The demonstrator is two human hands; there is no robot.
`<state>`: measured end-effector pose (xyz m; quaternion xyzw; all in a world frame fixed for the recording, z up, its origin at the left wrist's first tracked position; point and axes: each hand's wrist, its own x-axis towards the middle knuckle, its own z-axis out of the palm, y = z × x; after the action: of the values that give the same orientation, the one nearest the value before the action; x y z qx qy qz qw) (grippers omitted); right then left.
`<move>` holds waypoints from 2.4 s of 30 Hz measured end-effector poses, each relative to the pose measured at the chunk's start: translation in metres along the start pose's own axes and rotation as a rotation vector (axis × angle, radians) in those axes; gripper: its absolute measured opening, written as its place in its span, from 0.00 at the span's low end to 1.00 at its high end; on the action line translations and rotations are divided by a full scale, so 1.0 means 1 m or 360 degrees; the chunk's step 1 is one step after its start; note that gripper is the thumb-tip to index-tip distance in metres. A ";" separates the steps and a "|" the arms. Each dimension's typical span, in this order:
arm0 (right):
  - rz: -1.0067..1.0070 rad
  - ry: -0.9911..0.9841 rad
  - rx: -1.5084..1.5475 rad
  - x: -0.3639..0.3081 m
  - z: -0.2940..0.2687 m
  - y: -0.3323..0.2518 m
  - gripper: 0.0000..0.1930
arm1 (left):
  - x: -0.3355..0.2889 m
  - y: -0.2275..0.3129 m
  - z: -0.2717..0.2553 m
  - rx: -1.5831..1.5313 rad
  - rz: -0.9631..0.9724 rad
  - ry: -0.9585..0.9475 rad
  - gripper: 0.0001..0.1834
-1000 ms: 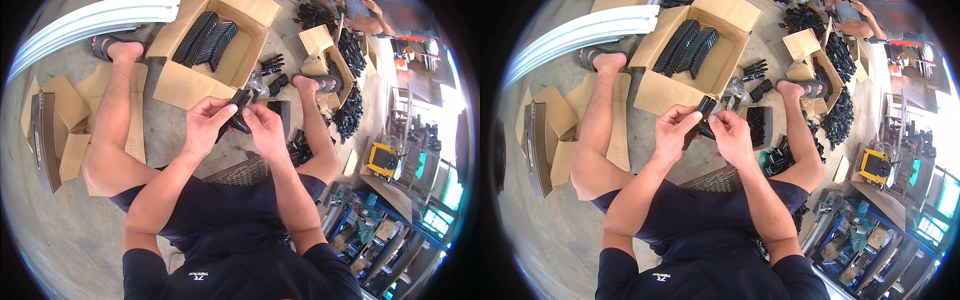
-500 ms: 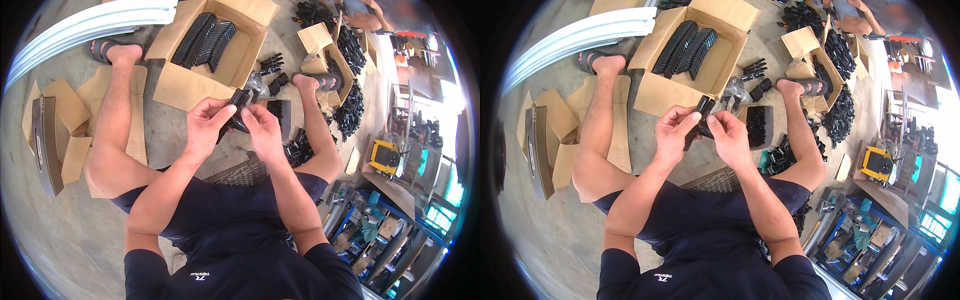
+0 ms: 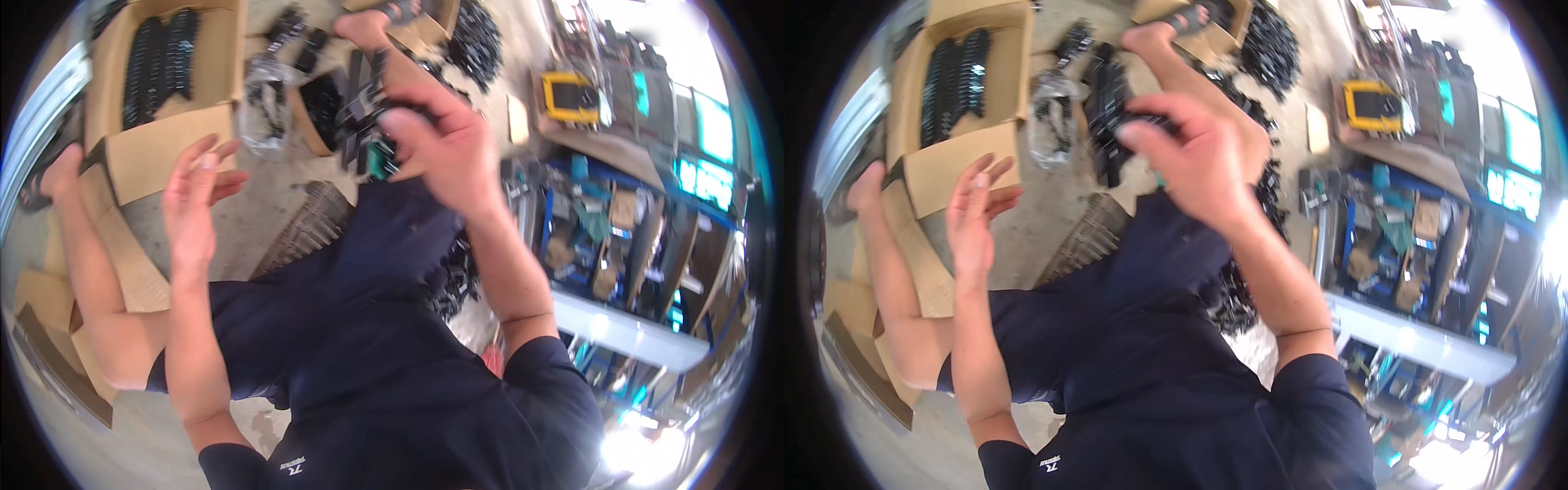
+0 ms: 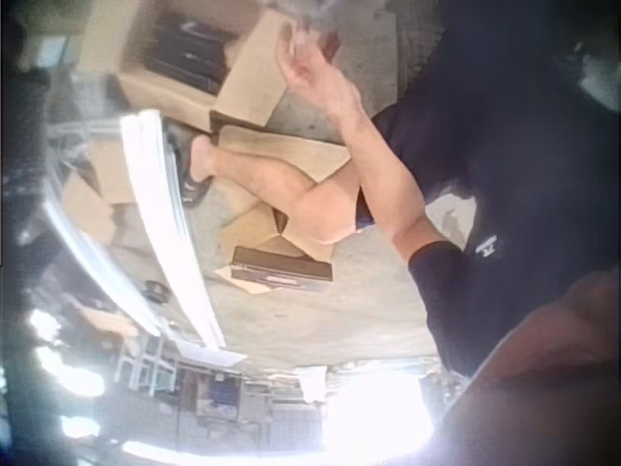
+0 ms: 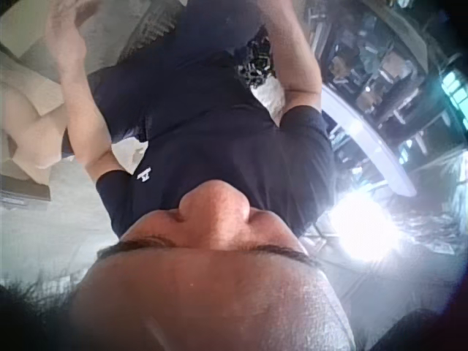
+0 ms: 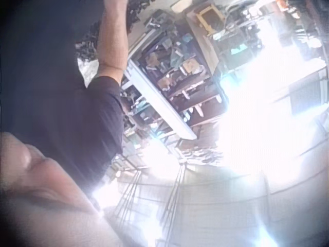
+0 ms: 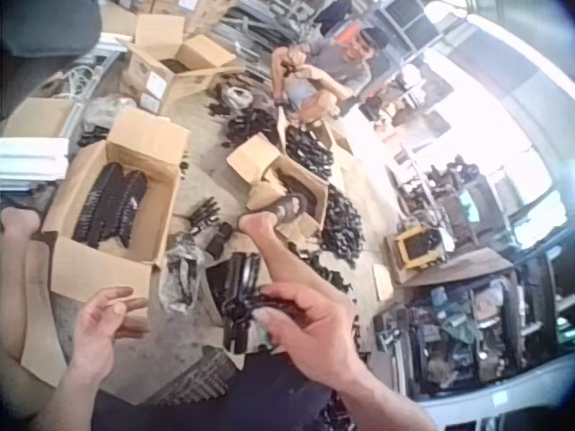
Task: The person assembles black metal joint components by inserting small pins into pre-drilled holes by hand, handling the items one at a time from cardboard boxes.
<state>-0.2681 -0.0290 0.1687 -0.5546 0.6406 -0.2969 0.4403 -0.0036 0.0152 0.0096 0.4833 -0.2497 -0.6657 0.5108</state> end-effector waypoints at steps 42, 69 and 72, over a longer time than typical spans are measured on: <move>-0.0689 -0.0697 -0.1009 0.243 0.210 0.065 0.14 | 0.051 -0.035 -0.022 0.0550 -0.0012 -0.0042 0.19; -0.0848 -0.0364 -0.0911 0.153 0.208 0.052 0.14 | 0.059 -0.014 -0.027 0.0245 0.0124 0.0373 0.24; -0.0938 -0.0517 -0.0732 0.096 0.166 0.041 0.12 | 0.033 -0.003 0.001 -0.0013 0.0227 0.0126 0.21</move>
<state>-0.1375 -0.0958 0.0383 -0.8381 0.4260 -0.1679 0.2965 -0.0065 -0.0145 -0.0052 0.4881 -0.2603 -0.6091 0.5683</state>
